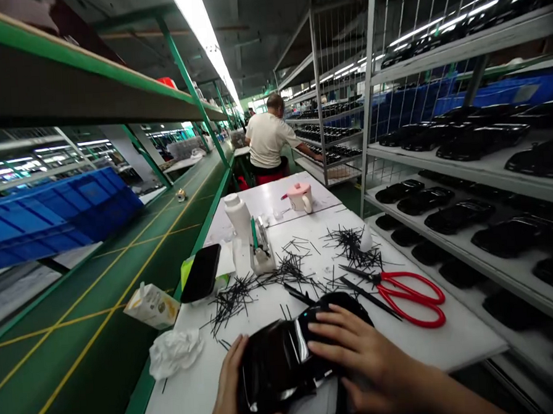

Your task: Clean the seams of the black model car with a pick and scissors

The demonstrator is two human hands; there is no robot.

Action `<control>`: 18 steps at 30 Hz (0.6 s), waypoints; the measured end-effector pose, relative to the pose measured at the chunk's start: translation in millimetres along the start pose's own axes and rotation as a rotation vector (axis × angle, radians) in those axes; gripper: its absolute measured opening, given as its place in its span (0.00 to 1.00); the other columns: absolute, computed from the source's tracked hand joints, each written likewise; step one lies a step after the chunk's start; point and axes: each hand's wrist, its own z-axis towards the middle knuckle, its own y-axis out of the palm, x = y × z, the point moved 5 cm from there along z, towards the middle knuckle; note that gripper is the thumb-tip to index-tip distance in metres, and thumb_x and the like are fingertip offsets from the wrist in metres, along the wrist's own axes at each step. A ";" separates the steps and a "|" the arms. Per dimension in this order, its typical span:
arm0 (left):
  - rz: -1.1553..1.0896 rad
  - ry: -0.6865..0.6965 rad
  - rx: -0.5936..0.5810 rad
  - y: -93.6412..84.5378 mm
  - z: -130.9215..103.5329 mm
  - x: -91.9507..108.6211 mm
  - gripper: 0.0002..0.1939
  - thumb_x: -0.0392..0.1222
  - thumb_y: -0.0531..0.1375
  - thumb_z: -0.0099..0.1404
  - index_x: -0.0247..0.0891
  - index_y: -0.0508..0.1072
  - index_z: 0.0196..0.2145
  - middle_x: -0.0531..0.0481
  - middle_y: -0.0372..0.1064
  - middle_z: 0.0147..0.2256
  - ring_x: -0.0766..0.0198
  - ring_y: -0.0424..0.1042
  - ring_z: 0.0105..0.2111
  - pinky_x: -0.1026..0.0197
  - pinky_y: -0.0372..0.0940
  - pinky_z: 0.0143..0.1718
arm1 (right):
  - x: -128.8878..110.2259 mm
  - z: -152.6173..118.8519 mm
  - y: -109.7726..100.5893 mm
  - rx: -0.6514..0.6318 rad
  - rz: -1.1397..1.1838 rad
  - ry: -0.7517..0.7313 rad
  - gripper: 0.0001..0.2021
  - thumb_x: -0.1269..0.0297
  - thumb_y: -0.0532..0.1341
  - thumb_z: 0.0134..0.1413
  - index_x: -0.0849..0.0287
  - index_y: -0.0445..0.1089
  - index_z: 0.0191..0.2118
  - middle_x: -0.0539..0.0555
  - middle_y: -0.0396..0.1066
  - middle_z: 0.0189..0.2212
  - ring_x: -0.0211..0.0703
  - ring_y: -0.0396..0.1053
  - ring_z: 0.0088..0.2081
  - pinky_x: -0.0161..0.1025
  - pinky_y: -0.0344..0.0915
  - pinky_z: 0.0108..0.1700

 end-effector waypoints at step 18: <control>-0.052 -0.076 -0.150 -0.7 29.0 18.2 0.44 0.53 0.69 0.55 0.60 0.52 0.64 0.51 0.43 0.68 0.47 0.47 0.68 0.39 0.47 0.67 | 92.7 -43.0 -46.3 -0.137 -0.160 0.688 0.18 0.59 0.51 0.61 0.62 0.69 0.50 0.62 0.76 0.39 0.54 0.76 0.37 0.47 0.72 0.37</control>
